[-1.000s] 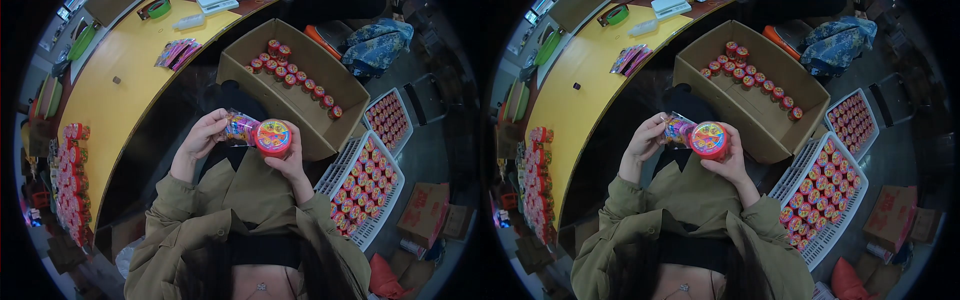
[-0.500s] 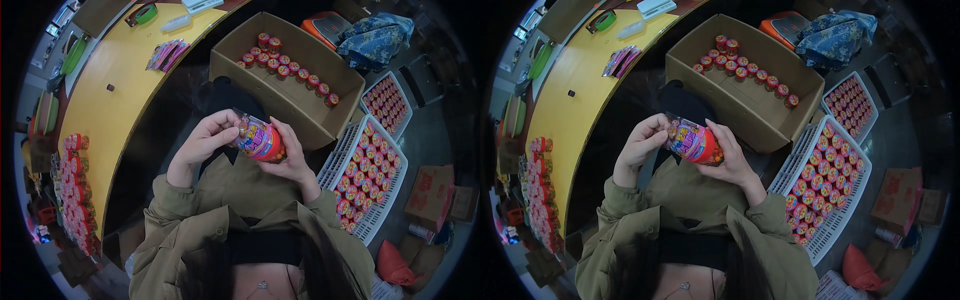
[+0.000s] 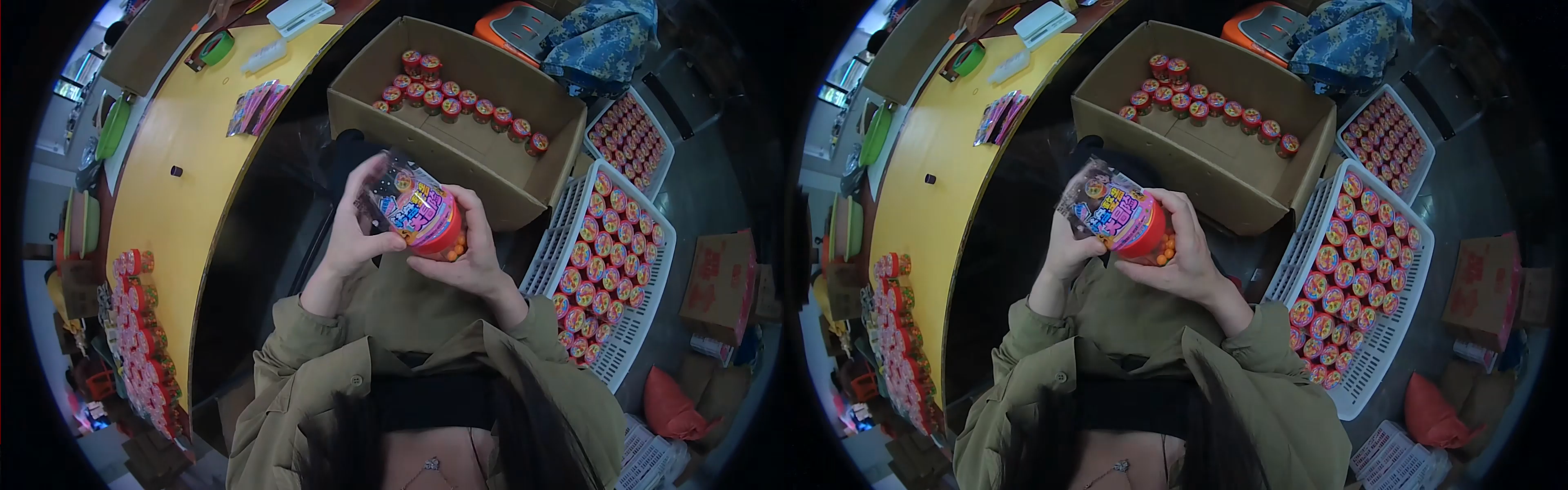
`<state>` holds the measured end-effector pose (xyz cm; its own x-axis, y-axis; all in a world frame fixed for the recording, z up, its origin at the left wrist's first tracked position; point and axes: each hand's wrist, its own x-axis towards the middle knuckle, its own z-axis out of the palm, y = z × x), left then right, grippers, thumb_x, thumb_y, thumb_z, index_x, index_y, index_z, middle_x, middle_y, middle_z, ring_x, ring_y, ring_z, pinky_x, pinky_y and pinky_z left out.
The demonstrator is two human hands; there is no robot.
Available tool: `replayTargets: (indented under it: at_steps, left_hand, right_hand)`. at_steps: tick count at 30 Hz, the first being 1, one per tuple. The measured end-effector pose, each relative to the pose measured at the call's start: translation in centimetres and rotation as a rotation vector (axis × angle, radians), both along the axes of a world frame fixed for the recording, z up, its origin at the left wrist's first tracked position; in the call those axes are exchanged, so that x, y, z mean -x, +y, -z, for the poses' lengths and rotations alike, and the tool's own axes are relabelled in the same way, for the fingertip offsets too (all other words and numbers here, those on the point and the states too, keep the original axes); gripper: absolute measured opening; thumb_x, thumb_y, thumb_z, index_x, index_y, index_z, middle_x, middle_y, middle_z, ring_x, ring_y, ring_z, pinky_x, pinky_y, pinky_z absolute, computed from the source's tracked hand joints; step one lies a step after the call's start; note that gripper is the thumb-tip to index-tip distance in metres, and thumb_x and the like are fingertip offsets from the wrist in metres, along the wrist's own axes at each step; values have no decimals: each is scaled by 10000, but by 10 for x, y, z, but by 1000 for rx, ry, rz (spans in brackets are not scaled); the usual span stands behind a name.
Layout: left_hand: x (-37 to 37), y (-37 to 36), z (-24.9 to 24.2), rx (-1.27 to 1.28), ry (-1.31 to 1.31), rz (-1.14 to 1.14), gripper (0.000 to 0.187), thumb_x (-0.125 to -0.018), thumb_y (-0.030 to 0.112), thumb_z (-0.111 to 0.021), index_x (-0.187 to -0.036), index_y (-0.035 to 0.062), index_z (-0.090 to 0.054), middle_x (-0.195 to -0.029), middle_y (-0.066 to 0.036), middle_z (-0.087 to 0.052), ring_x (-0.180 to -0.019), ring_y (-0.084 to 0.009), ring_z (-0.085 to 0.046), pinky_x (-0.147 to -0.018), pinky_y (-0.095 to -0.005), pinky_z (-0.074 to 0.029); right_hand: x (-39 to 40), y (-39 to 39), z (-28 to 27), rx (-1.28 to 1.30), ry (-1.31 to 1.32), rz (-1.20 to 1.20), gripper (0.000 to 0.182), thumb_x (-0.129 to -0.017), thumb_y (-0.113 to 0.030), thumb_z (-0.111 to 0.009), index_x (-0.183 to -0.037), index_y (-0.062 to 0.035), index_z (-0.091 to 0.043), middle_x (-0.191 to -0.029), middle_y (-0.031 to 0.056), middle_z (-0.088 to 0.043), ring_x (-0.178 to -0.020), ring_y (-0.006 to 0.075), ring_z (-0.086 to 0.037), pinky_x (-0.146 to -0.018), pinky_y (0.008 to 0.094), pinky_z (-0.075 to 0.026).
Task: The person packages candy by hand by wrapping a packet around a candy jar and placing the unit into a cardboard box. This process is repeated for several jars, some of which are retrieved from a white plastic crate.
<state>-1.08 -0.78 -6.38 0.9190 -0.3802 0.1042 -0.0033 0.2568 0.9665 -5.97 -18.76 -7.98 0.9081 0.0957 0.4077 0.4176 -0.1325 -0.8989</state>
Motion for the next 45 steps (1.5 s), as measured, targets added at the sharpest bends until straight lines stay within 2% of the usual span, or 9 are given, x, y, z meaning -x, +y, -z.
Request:
replayTargets:
  at_steps: [5, 15, 21, 23, 27, 29, 34, 37, 45]
  left_hand:
    - [17, -21, 1, 409, 221, 182, 947, -550, 202, -826, -1317, -7, -313, -1343, -133, -358, -1147, -215, -468, -964, -343, -403]
    - [18, -18, -7, 139, 257, 218, 931, -539, 204, -776, -1302, -44, -303, -1140, -182, -508, -1034, -278, -564, -893, -365, -487]
    - [21, -21, -10, 196, 313, 232, 950, -529, 186, -806, -1305, -41, -306, -1144, -177, -524, -1023, -267, -572, -896, -364, -475]
    - [19, -19, -15, 162, 286, 134, 953, -523, 166, -817, -1302, -43, -310, -1125, -168, -540, -1019, -258, -574, -902, -360, -467]
    - [9, -9, -3, -503, -378, -46, 937, -509, 111, -851, -1278, -30, -335, -1221, -156, -471, -1083, -226, -530, -930, -344, -431]
    - [15, -19, 0, -503, -423, -109, 831, -491, 255, -842, -1199, 34, -467, -1202, -102, -507, -1180, -271, -430, -974, -376, -307]
    - [19, -32, 11, -436, -394, -183, 751, -473, 320, -830, -1131, 82, -558, -1194, -65, -528, -1224, -293, -387, -963, -398, -255]
    - [19, -33, 7, -778, -716, -117, 897, -486, 281, -861, -1235, 47, -426, -1212, -94, -507, -1202, -252, -422, -994, -371, -284]
    - [19, -40, 27, -761, -667, -122, 691, -466, 263, -817, -1096, 104, -583, -1188, -52, -532, -1184, -262, -437, -907, -395, -257]
  right_hand:
    - [5, 9, -6, -374, 193, -237, 1010, -595, -83, -809, -1329, -51, -115, -1197, 123, -399, -1110, 195, -456, -964, 313, -377]
    - [12, 2, -22, -290, 302, -129, 1077, -603, -89, -804, -1362, -88, -40, -1166, 162, -466, -1080, 228, -502, -944, 335, -398]
    - [11, -1, -14, -699, 527, -341, 1164, -644, -276, -821, -1386, -109, 60, -1152, 171, -489, -1082, 211, -501, -906, 324, -432]
    - [16, 2, -5, -759, 639, -273, 1052, -672, -385, -769, -1385, -75, -59, -1182, 154, -480, -1111, 206, -487, -929, 336, -423]
    - [24, -3, -10, -944, 718, -413, 914, -695, -471, -709, -1336, -28, -232, -1191, 123, -480, -1100, 187, -494, -918, 340, -431]
    - [25, -7, -9, -888, 692, -326, 797, -724, -496, -673, -1256, 3, -354, -1193, 105, -480, -1097, 173, -496, -913, 340, -435]
    - [26, -12, -5, -938, 734, -262, 723, -753, -468, -662, -1218, 6, -376, -1171, 93, -492, -1076, 165, -507, -893, 329, -449]
    - [28, -11, 2, -933, 746, -185, 653, -779, -418, -665, -1197, 2, -392, -1129, 92, -520, -1038, 153, -527, -869, 325, -463]
    - [28, -10, -14, -952, 772, -92, 524, -812, -263, -676, -1178, 9, -419, -1073, 88, -550, -990, 144, -548, -845, 315, -469]
